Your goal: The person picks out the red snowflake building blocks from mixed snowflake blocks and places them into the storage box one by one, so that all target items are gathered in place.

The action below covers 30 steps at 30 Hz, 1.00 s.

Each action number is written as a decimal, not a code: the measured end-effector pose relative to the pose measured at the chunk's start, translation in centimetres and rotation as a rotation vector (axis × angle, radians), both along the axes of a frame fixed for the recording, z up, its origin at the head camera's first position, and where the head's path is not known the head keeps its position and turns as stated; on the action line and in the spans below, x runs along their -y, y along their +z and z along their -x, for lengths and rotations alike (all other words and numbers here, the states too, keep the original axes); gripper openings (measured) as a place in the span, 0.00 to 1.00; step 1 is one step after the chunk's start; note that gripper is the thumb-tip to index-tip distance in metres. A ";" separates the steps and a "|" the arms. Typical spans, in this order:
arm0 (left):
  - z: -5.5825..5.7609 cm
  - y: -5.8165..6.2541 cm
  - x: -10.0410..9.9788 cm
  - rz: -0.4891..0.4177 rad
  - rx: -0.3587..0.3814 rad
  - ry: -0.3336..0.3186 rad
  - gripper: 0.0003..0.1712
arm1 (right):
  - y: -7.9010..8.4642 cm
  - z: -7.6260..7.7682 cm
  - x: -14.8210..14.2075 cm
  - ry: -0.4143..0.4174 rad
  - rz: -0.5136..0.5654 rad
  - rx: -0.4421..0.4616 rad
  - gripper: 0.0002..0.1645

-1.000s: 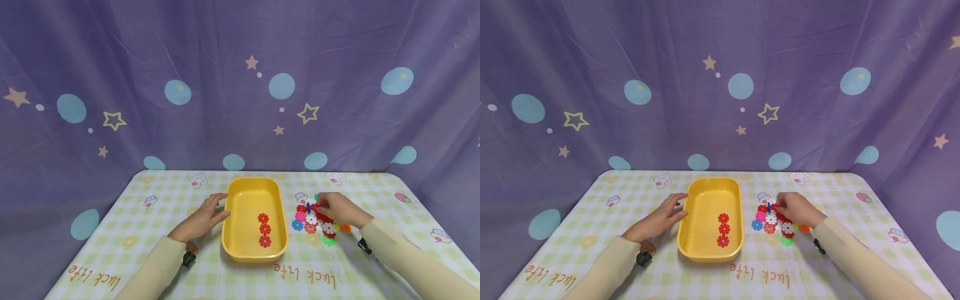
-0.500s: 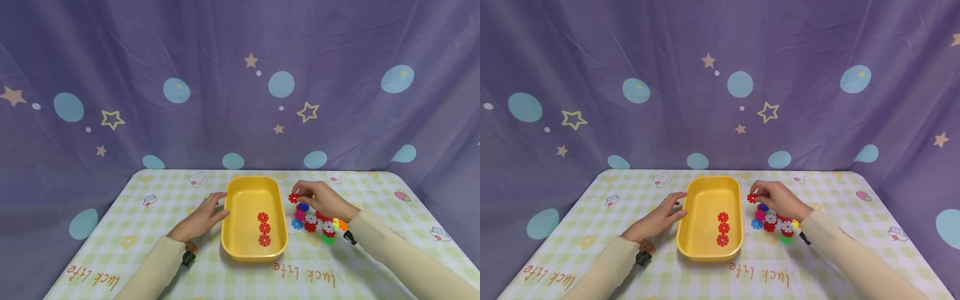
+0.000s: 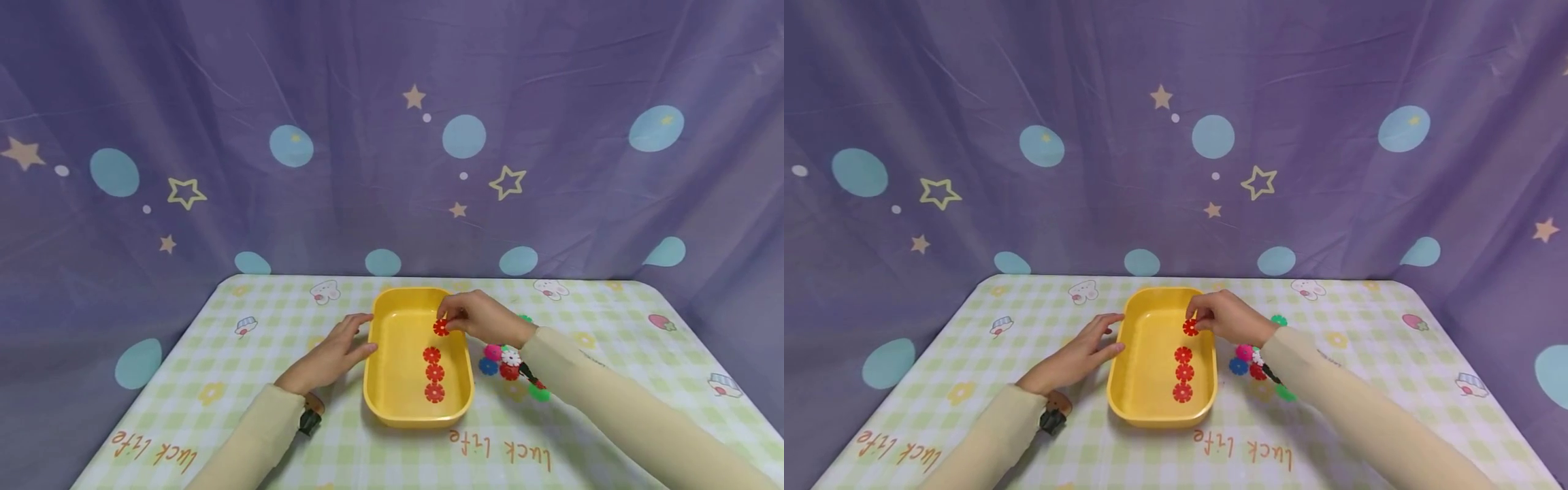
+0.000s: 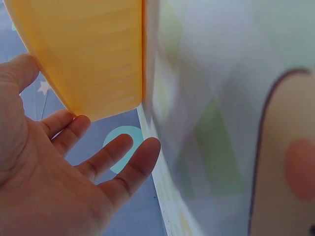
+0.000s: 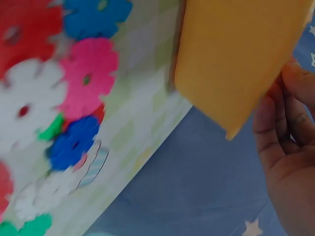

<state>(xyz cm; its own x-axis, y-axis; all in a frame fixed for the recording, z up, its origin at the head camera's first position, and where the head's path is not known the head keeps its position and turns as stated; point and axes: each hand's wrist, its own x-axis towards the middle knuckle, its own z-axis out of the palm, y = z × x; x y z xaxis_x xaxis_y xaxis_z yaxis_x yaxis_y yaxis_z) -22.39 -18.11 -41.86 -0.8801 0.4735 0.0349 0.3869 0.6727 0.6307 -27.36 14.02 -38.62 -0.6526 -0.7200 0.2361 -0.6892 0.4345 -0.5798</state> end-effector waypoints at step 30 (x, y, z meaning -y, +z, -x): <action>0.1 0.0 0.0 0.022 -0.037 -0.028 0.37 | -1.6 1.3 5.5 -0.212 -0.411 -0.050 0.09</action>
<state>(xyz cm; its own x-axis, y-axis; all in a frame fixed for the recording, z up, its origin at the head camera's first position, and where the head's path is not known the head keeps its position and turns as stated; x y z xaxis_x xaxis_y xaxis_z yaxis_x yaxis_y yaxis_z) -22.52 -18.11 -41.86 -0.8650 0.4987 0.0563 0.4283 0.6750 0.6008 -28.63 8.48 -40.20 -0.7903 -0.6127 -0.0061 -0.5834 0.7555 -0.2980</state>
